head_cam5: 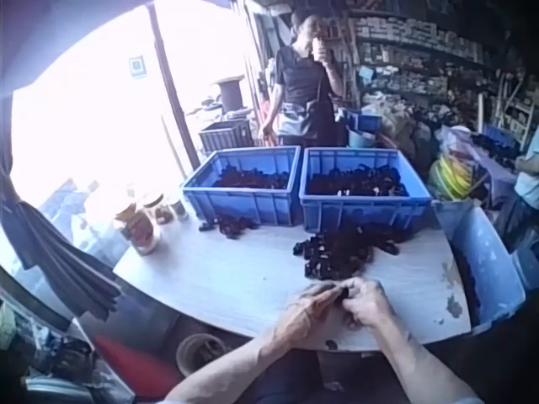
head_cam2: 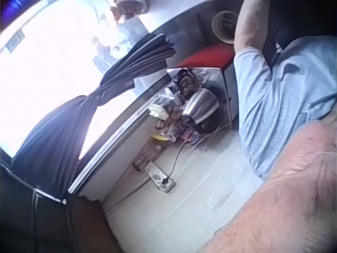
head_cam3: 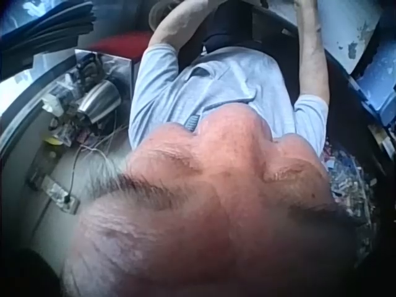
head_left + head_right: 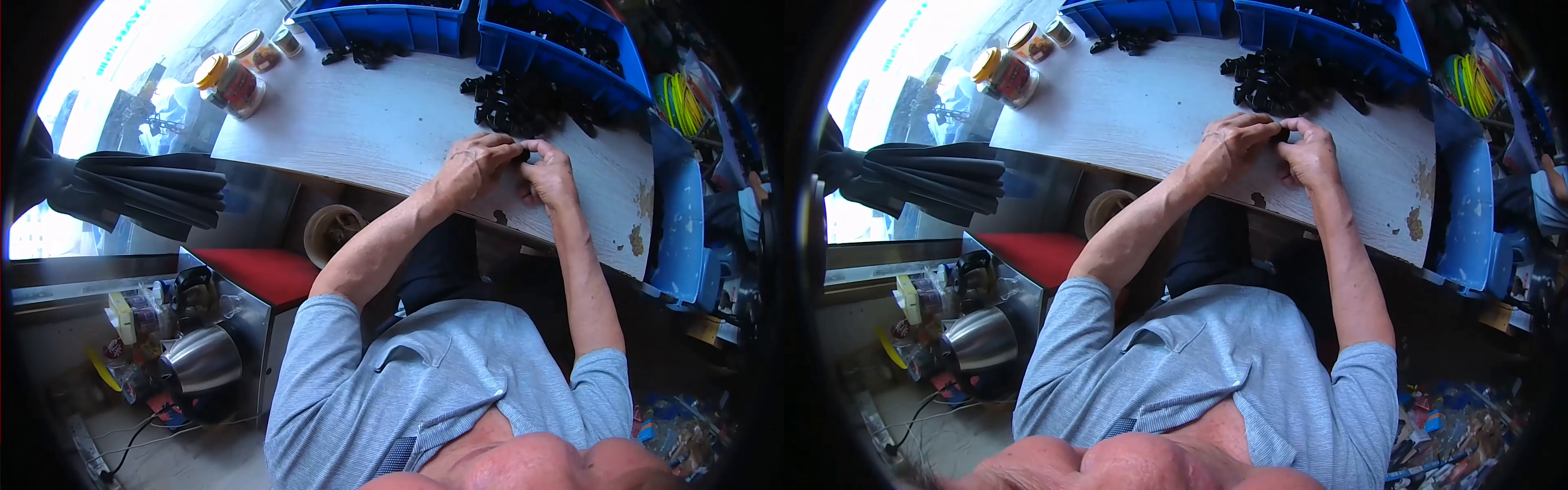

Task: Assemble small black plastic components by hand at a workstation.

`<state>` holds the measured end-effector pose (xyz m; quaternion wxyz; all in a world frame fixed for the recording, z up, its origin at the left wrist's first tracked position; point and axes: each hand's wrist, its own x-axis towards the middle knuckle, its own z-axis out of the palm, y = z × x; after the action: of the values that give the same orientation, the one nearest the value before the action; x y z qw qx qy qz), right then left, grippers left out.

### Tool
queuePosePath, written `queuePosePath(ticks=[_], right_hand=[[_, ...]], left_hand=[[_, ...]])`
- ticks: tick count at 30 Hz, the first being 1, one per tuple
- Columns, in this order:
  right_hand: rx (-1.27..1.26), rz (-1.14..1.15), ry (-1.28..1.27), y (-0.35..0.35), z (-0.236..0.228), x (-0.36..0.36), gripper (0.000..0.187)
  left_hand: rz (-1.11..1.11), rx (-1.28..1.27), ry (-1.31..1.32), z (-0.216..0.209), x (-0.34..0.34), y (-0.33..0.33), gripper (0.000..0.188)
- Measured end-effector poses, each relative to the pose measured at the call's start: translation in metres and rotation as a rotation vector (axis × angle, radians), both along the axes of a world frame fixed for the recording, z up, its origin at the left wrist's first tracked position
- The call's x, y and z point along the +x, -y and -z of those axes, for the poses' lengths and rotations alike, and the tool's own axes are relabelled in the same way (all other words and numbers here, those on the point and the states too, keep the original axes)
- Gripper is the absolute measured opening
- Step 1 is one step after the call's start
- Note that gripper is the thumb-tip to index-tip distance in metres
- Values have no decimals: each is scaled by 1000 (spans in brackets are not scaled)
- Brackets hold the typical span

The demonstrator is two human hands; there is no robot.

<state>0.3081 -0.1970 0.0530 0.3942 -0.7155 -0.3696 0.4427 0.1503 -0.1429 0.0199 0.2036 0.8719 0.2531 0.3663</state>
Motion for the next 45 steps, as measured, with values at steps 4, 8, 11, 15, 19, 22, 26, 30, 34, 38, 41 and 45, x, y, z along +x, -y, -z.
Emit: queuePosePath(ticks=[4,8,11,15,19,22,26,30,34,38,41,45], right_hand=[[-16,20,23,2,-4,-4,30],[-17,7,22,1,-1,-3,28],[-36,-13,40,1,-2,0,29],[-72,-18,69,0,-2,0,31],[-71,-26,74,-2,-2,-1,30],[-47,-52,52,-3,-1,5,30],[-17,-7,45,0,-1,3,30],[-13,52,69,4,-1,-1,31],[53,8,3,6,11,-1,30],[64,5,-39,12,8,-1,31],[63,28,-25,12,5,0,31],[-8,18,-6,3,8,8,32]], left_hand=[[-22,49,-62,4,-1,1,36],[1,82,-91,5,-1,1,38],[-19,113,-182,5,-4,4,37],[-36,117,-284,4,-7,8,36],[-29,54,-141,9,-11,1,36],[-175,23,235,9,-20,-18,37],[-603,293,120,-14,-94,-116,36],[-886,288,-294,-20,-166,-192,30],[-815,117,-551,-4,-202,-217,20],[-748,213,-527,8,-200,-212,16],[-668,256,-506,5,-182,-206,15],[-532,294,-458,3,-168,-195,14]])
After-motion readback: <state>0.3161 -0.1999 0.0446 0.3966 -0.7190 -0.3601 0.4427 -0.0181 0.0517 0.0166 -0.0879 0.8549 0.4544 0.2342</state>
